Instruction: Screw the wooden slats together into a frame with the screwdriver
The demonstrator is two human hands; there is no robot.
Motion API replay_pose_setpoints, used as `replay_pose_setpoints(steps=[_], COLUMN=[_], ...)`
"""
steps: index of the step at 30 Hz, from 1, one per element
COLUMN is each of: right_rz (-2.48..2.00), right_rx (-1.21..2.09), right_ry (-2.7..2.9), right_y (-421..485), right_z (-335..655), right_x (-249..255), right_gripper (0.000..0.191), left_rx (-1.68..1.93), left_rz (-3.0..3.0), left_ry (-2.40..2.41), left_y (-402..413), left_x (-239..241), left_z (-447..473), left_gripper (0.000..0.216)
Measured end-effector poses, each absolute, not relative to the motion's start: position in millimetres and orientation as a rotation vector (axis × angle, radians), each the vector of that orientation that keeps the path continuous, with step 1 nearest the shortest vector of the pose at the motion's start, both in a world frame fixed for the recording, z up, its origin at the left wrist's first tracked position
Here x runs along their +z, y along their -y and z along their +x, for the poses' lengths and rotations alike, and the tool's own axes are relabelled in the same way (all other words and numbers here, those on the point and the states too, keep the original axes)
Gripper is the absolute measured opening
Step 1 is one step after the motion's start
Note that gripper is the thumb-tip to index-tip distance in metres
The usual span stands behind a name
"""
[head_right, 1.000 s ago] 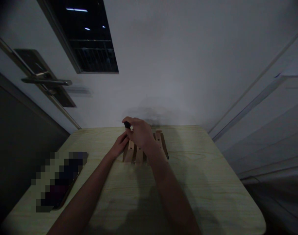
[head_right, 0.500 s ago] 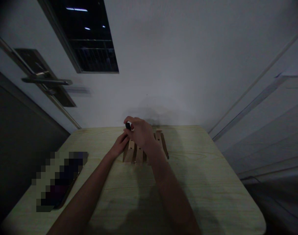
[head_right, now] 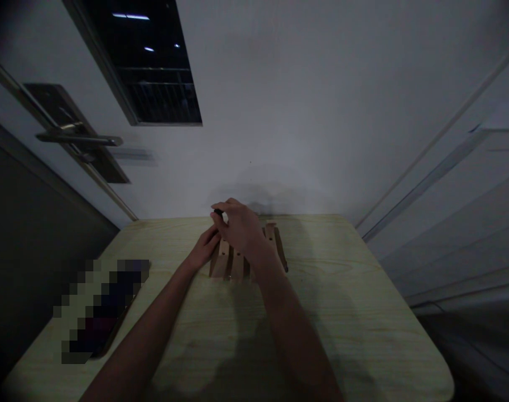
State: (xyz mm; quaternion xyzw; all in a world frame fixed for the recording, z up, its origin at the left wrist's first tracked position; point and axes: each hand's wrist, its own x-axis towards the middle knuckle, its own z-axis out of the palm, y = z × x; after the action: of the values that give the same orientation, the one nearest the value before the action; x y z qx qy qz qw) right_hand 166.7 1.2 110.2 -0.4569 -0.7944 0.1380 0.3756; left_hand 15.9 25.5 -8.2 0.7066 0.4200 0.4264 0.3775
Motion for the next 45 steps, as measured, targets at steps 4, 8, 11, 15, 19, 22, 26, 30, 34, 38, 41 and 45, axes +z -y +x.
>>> replay_pose_setpoints(steps=[4,8,11,15,19,22,26,30,34,38,41,45], right_rz=[-1.154,-1.107,-1.092,-1.102,-1.146,-1.166,-1.183,-1.245,-1.267,-1.282,-1.299,-1.315], right_rx=[0.350,0.410,0.437,0.436,0.425,0.424,0.382,0.377,0.383,0.351,0.350,0.358], right_ry=[2.032,2.036,2.042,2.033,2.010,1.995,2.009,2.021,2.020,2.029,2.039,2.043], right_y=[-0.7,-0.6,-0.7,-1.0,-0.3,0.4,0.1,-0.5,-0.8,-1.8,-2.1,-0.8], right_z=[165.5,166.9,168.7,168.9,167.3,167.0,168.0,168.0,167.5,167.1,166.5,166.3], right_x=[110.1,109.3,109.8,111.4,113.4,113.8,111.7,110.0,110.2,110.0,110.4,111.8], right_gripper=[0.025,0.027,0.022,0.014,0.009,0.008,0.011,0.016,0.023,0.032,0.034,0.030], left_rx=[1.090,1.078,1.076,1.077,1.083,1.086,1.085,1.086,1.078,1.060,1.036,1.044], left_rz=[1.806,1.812,1.817,1.831,1.821,1.808,1.803,1.796,1.796,1.793,1.779,1.787], left_ry=[-1.078,-1.082,-1.080,-1.083,-1.086,-1.087,-1.086,-1.099,-1.136,-1.170,-1.197,-1.173], left_y=[-25.6,-25.3,-25.2,-25.8,-26.2,-25.8,-25.8,-26.2,-25.4,-24.5,-24.2,-24.3], left_x=[-8.5,-8.4,-7.8,-7.7,-8.3,-8.3,-9.0,-10.2,-9.5,-8.4,-8.5,-7.8], left_z=[15.7,15.5,15.7,15.8,15.5,15.6,15.6,15.1,15.0,15.2,15.3,15.4], left_gripper=[0.029,0.030,0.031,0.032,0.035,0.036,0.037,0.036,0.035,0.036,0.037,0.036])
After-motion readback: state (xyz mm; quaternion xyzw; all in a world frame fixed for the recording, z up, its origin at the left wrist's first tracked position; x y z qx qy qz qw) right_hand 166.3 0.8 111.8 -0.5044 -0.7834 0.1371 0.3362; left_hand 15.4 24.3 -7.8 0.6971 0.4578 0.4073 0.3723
